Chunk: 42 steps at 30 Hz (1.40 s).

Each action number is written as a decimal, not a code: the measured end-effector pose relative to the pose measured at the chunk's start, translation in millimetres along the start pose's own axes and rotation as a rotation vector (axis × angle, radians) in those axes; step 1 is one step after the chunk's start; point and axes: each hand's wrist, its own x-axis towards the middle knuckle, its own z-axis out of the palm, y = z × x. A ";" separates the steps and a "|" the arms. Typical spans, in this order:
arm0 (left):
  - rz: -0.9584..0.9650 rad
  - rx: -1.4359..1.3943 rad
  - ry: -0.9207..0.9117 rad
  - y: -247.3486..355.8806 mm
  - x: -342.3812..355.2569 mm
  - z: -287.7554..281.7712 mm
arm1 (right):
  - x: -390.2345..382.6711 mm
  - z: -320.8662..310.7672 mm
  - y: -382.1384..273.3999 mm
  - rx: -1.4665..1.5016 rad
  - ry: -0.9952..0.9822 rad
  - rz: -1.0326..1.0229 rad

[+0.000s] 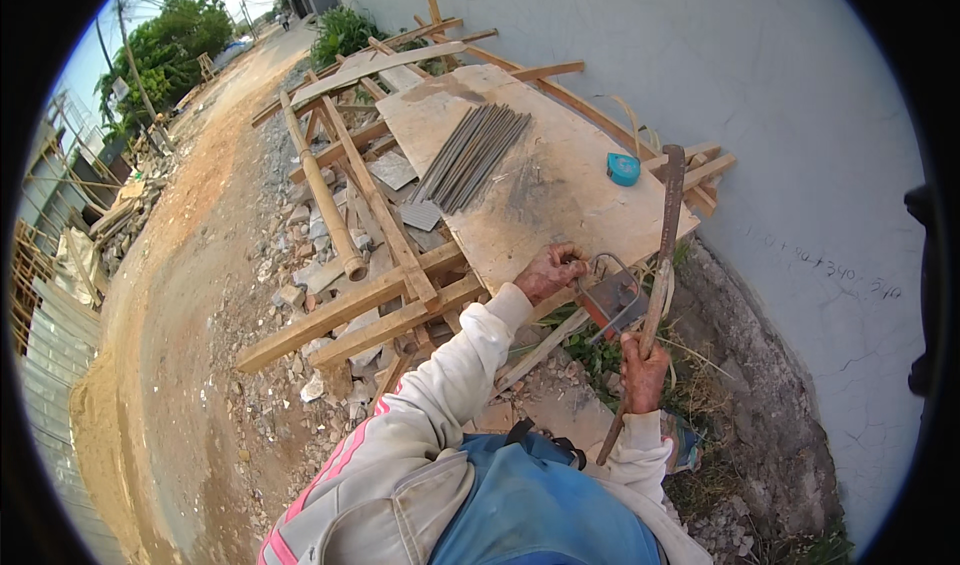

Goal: The person repeatedly bends thin metal rods using a hammer and a metal clamp on a wooden workbench. The person holds each rod in the clamp and strikes it with the hammer to create a bend, then places the bent rod aside.

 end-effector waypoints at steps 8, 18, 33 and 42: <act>-0.007 0.033 -0.072 -1.2 -36.8 13.4 | 38.8 -32.9 -21.3 0.040 -0.025 0.044; 0.015 0.178 0.141 -9.1 -44.2 23.3 | 85.9 -24.1 -26.4 0.065 -0.142 -0.011; 0.077 0.931 0.453 -5.6 -35.1 35.8 | 115.7 -15.3 -26.9 -0.086 -0.159 -0.056; 0.112 1.139 0.462 -8.8 -41.7 47.3 | 79.1 -35.3 -23.1 -0.167 -0.142 0.047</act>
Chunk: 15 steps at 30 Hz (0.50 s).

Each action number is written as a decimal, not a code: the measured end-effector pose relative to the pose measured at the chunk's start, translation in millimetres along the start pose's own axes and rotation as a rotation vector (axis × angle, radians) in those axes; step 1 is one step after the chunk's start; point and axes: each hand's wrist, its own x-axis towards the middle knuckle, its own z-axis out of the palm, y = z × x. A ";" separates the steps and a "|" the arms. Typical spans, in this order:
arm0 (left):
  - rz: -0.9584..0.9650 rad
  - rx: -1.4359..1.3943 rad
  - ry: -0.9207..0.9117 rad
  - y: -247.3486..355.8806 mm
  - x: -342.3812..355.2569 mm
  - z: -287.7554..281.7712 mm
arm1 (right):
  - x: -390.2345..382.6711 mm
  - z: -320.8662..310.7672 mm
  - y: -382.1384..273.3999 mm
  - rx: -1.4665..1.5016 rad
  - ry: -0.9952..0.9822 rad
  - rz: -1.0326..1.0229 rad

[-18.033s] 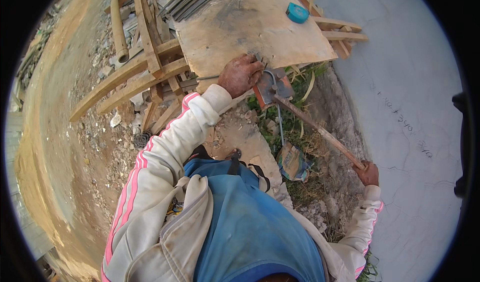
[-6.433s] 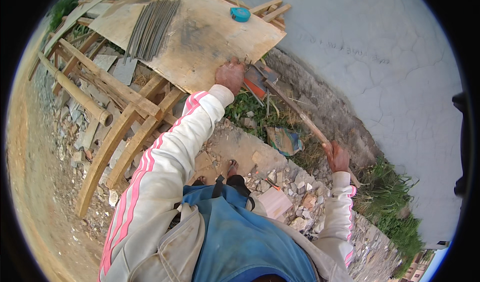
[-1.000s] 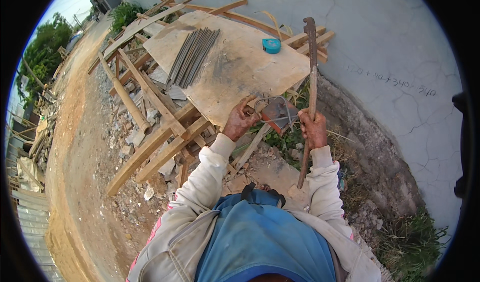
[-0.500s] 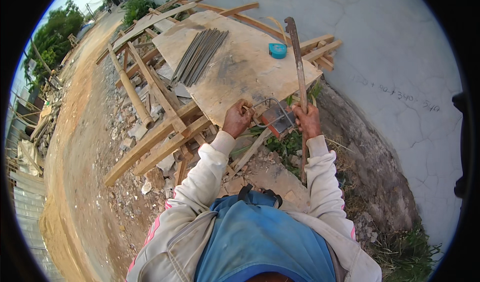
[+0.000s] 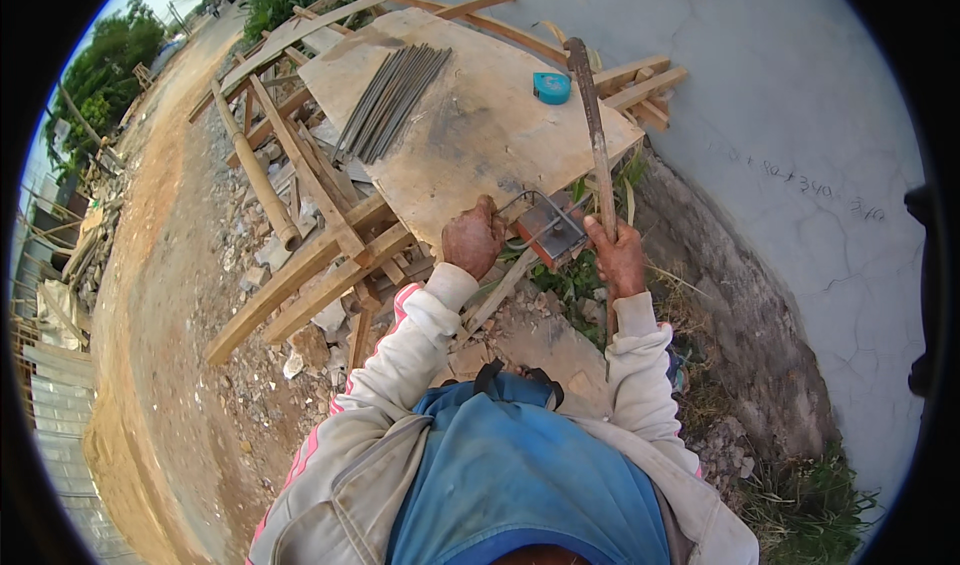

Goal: The person repeatedly bends thin metal rods using a hammer and a metal clamp on a wooden workbench. The person holds each rod in the clamp and strikes it with the hammer to create a bend, then places the bent rod aside.

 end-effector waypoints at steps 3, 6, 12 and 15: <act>0.005 0.007 0.008 0.2 -1.3 -1.3 | -10.5 4.5 -0.6 0.085 -0.048 0.015; -0.019 0.019 0.007 0.3 1.1 -1.7 | -13.1 4.6 -5.2 0.118 -0.072 0.056; 0.033 -0.113 0.109 6.6 5.0 -2.1 | -9.9 4.4 -8.6 0.229 -0.126 0.049; 0.081 -0.138 0.166 9.4 4.0 -3.7 | -8.0 4.5 -5.7 0.260 -0.119 0.039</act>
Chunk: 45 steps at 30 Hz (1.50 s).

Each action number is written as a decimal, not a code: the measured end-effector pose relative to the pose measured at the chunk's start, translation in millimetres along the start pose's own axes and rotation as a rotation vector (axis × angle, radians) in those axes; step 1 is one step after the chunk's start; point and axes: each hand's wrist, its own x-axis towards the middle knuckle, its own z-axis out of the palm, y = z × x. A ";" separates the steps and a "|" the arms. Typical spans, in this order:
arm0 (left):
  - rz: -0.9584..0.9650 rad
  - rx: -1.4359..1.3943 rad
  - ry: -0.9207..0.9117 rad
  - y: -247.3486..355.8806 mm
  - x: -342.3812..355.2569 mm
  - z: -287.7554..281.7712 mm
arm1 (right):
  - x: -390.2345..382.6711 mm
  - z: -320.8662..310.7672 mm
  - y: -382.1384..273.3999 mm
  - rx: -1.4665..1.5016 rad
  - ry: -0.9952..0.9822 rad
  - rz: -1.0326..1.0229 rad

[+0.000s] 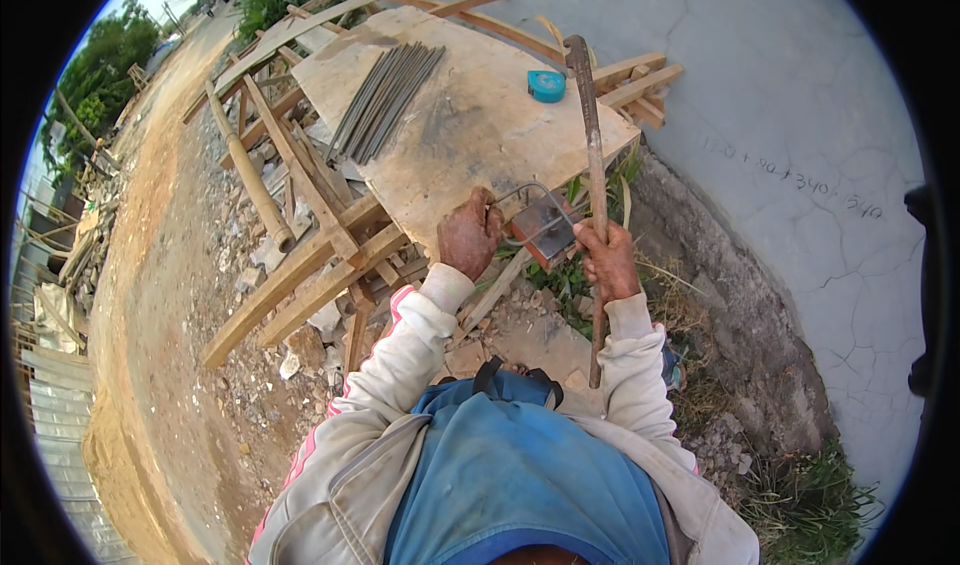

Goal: The person repeatedly bends thin metal rods using a hammer and a metal clamp on a wooden workbench. The person holds each rod in the clamp and strikes it with the hammer to create a bend, then places the bent rod aside.

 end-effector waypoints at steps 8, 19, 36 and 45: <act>-0.029 -0.021 -0.119 1.2 -8.3 -0.8 | -6.3 -9.3 9.2 -0.049 0.017 0.032; -0.009 0.175 -0.267 -3.5 -3.3 -1.9 | -6.3 -5.6 25.5 -0.117 -0.008 0.059; 0.131 0.286 -0.177 1.3 2.3 18.6 | -15.2 -4.2 25.2 -0.221 0.101 0.029; 0.139 0.312 -0.186 -2.1 4.3 26.8 | -71.9 -77.8 18.5 -0.670 0.208 -0.231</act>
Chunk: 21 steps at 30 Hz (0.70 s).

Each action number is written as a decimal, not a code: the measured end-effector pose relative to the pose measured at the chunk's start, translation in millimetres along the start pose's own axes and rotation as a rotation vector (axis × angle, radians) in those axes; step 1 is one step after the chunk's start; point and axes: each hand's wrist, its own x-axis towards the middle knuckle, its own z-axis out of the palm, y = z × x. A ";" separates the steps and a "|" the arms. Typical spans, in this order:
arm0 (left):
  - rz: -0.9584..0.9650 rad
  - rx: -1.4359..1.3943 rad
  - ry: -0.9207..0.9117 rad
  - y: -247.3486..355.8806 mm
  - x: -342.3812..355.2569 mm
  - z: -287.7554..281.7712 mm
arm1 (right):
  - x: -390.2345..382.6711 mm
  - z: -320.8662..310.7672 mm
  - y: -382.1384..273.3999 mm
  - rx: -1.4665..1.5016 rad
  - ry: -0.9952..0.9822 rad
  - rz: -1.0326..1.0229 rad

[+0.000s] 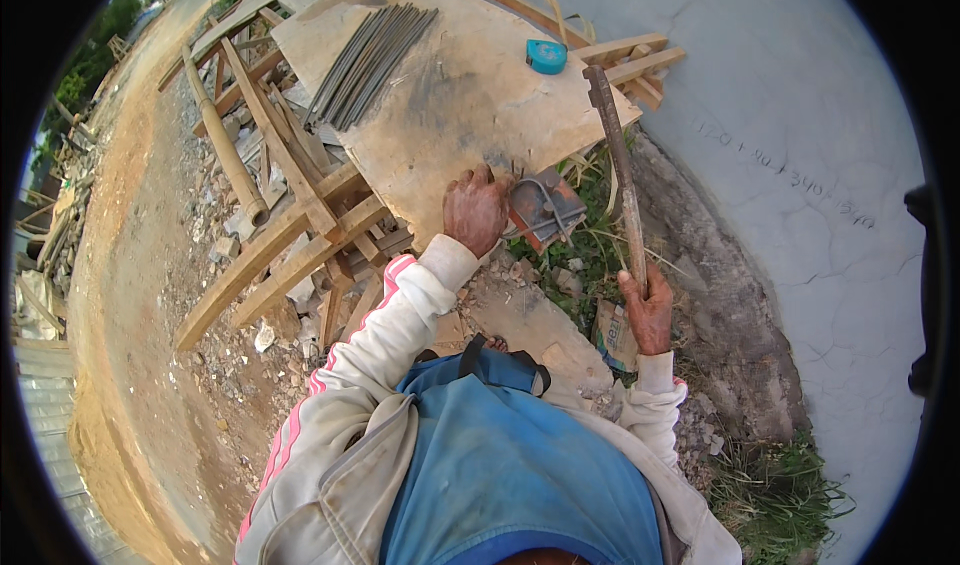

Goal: The person repeatedly bends thin metal rods using a hammer and a metal clamp on a wooden workbench. The person holds each rod in the clamp and strikes it with the hammer to create a bend, then places the bent rod aside.

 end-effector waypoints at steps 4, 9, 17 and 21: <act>-0.008 -0.032 0.062 1.8 -0.9 0.9 | -36.4 -27.1 17.9 -0.121 -0.044 0.099; -0.012 -0.052 0.024 1.3 -1.4 -2.4 | -61.5 -58.0 41.1 -0.211 -0.123 0.213; 0.009 -0.050 0.011 -1.3 -1.6 -3.7 | -44.3 -119.5 39.2 -0.484 -0.334 0.213; -0.010 -0.070 0.010 -1.0 -1.8 -2.6 | -19.9 -127.2 34.7 -0.572 -0.366 0.122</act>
